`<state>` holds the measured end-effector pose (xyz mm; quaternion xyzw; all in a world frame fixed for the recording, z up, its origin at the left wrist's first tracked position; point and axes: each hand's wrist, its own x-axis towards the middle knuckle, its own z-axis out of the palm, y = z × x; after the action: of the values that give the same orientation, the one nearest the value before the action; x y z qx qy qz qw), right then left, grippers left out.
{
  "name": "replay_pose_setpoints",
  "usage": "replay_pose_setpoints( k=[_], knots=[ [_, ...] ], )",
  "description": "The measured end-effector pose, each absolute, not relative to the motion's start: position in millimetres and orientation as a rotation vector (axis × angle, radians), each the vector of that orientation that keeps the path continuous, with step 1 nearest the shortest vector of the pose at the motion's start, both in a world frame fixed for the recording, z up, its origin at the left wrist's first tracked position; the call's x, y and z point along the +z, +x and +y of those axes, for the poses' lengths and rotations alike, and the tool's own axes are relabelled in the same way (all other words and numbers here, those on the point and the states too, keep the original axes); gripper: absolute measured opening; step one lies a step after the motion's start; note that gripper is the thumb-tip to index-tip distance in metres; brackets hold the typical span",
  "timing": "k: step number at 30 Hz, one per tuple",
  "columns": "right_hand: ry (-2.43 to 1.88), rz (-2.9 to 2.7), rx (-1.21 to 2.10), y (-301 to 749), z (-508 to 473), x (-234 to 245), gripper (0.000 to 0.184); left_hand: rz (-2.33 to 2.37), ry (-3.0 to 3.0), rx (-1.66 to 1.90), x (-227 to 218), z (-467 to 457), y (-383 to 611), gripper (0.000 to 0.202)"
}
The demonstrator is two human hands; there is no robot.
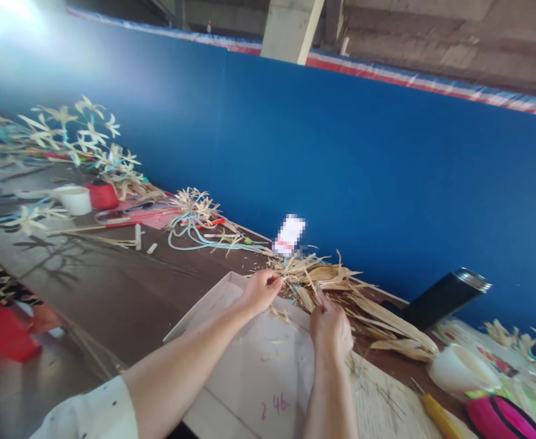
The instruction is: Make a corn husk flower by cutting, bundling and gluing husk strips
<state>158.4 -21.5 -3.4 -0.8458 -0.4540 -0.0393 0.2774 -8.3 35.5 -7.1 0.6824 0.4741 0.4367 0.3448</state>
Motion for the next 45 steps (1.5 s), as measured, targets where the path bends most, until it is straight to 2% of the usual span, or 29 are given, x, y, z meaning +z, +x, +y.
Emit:
replay_pose_setpoints(
  k=[10,16,23,30,37,45],
  knots=[
    [-2.322,-1.221,-0.022,154.3,-21.8,-0.9,0.038,1.144,1.59,0.996,5.4,30.2,-10.2,0.029],
    [-1.92,-1.158,-0.231,142.6,-23.7,6.2,0.036,1.163,1.492,0.9,12.8,26.3,-12.5,0.025],
    [-1.566,-1.285,0.375,116.6,-18.4,2.2,0.045,1.138,1.536,0.943,11.6,24.1,-12.0,0.021],
    [-1.465,-1.038,0.546,120.8,-13.1,-10.3,0.047,1.028,1.613,0.893,9.4,22.2,-10.5,0.023],
    [-1.252,-0.784,0.876,118.2,-11.6,-7.8,0.036,0.975,1.62,0.849,9.5,19.9,-10.4,0.026],
    [-1.221,-0.714,0.876,118.0,-11.1,-7.4,0.035,0.876,1.631,0.795,7.1,19.9,-10.8,0.024]
  ],
)
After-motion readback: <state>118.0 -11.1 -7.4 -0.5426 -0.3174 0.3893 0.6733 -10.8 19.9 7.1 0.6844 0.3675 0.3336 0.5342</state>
